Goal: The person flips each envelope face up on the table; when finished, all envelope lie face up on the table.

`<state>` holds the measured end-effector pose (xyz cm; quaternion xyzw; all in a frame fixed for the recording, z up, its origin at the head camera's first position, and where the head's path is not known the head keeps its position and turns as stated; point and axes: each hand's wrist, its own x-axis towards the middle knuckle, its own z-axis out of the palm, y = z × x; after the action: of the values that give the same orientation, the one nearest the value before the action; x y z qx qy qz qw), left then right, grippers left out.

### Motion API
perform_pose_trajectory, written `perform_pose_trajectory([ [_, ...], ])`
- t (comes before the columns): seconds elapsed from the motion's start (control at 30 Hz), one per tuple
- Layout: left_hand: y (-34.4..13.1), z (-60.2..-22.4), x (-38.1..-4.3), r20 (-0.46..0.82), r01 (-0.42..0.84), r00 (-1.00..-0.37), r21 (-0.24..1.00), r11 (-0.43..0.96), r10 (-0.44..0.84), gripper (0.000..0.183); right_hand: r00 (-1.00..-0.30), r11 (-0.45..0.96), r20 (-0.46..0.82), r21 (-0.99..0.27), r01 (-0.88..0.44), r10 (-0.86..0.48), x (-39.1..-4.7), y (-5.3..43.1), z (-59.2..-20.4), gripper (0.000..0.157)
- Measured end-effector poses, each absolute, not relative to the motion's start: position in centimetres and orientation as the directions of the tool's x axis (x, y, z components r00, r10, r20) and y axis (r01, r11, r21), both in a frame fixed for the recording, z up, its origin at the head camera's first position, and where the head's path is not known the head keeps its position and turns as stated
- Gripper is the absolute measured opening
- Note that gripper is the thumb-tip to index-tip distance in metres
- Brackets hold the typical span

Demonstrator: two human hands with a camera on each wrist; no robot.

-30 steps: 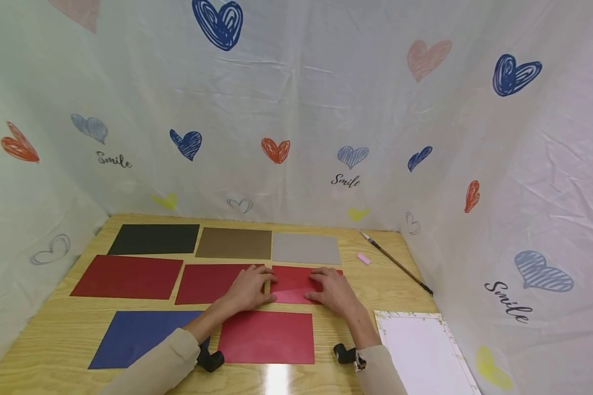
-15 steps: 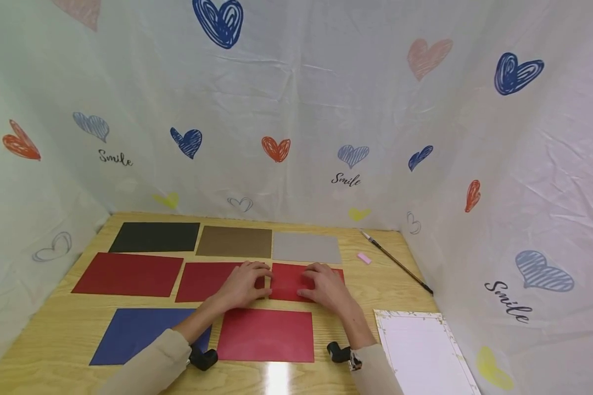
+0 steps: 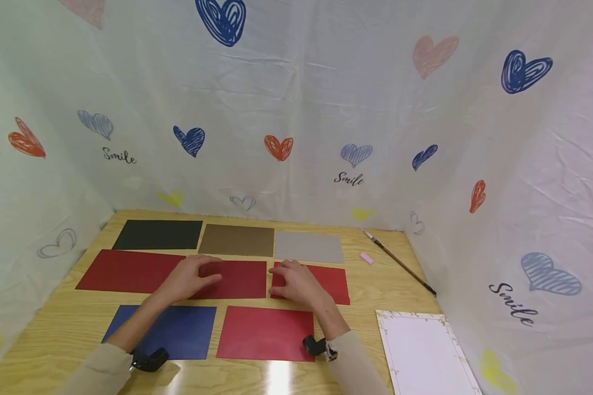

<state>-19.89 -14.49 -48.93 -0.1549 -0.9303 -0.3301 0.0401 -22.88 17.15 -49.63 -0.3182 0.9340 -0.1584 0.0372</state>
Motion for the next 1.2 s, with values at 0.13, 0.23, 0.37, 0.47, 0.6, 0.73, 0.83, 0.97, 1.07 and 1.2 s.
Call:
perform_pose_trajectory([
  [0.13,-17.2,-49.0,-19.7,0.132,0.250,-0.967,0.636,0.730,0.216,0.046,-0.784,0.747,0.034,-0.283,-0.602,-0.620,-23.3,16.1,-49.7,0.046],
  [0.23,-18.6,-49.2,-19.5,0.107,0.212,-0.976,0.651,0.729,0.189,0.048,-0.770,0.736,0.041,-0.265,-0.623,-0.637,-23.4,15.5,-49.8,0.040],
  [0.37,-20.0,-49.5,-19.0,0.108,0.193,-0.981,0.652,0.733,0.162,0.049,-0.757,0.727,0.040,-0.252,-0.639,-0.652,-23.5,15.0,-50.3,0.036],
  [0.47,-20.6,-49.6,-18.5,0.091,0.176,-0.984,0.660,0.730,0.155,0.051,-0.760,0.733,0.031,-0.239,-0.637,-0.650,-23.5,14.9,-50.6,0.037],
  [0.6,-21.1,-49.9,-18.2,0.058,0.153,-0.986,0.673,0.723,0.154,0.052,-0.767,0.743,0.017,-0.236,-0.627,-0.642,-23.4,14.8,-50.8,0.039],
  [0.73,-21.5,-50.3,-17.9,0.047,0.145,-0.987,0.676,0.722,0.154,0.053,-0.771,0.747,0.004,-0.244,-0.618,-0.636,-23.3,14.6,-50.8,0.039],
  [0.83,-21.7,-50.6,-17.8,0.038,0.137,-0.988,0.684,0.717,0.153,0.053,-0.772,0.745,-0.002,-0.261,-0.613,-0.636,-23.2,14.5,-50.8,0.038],
  [0.97,-21.7,-50.7,-18.1,0.041,0.138,-0.987,0.698,0.702,0.153,0.053,-0.775,0.746,-0.001,-0.273,-0.608,-0.632,-23.2,14.7,-50.9,0.036],
  [1.07,-21.7,-50.7,-18.3,0.037,0.132,-0.988,0.717,0.685,0.151,0.053,-0.778,0.748,0.006,-0.274,-0.605,-0.628,-23.2,14.8,-51.0,0.035],
  [1.2,-21.7,-50.8,-18.5,0.017,0.104,-0.991,0.737,0.668,0.136,0.053,-0.776,0.742,0.016,-0.281,-0.609,-0.631,-23.2,14.8,-51.1,0.034],
])
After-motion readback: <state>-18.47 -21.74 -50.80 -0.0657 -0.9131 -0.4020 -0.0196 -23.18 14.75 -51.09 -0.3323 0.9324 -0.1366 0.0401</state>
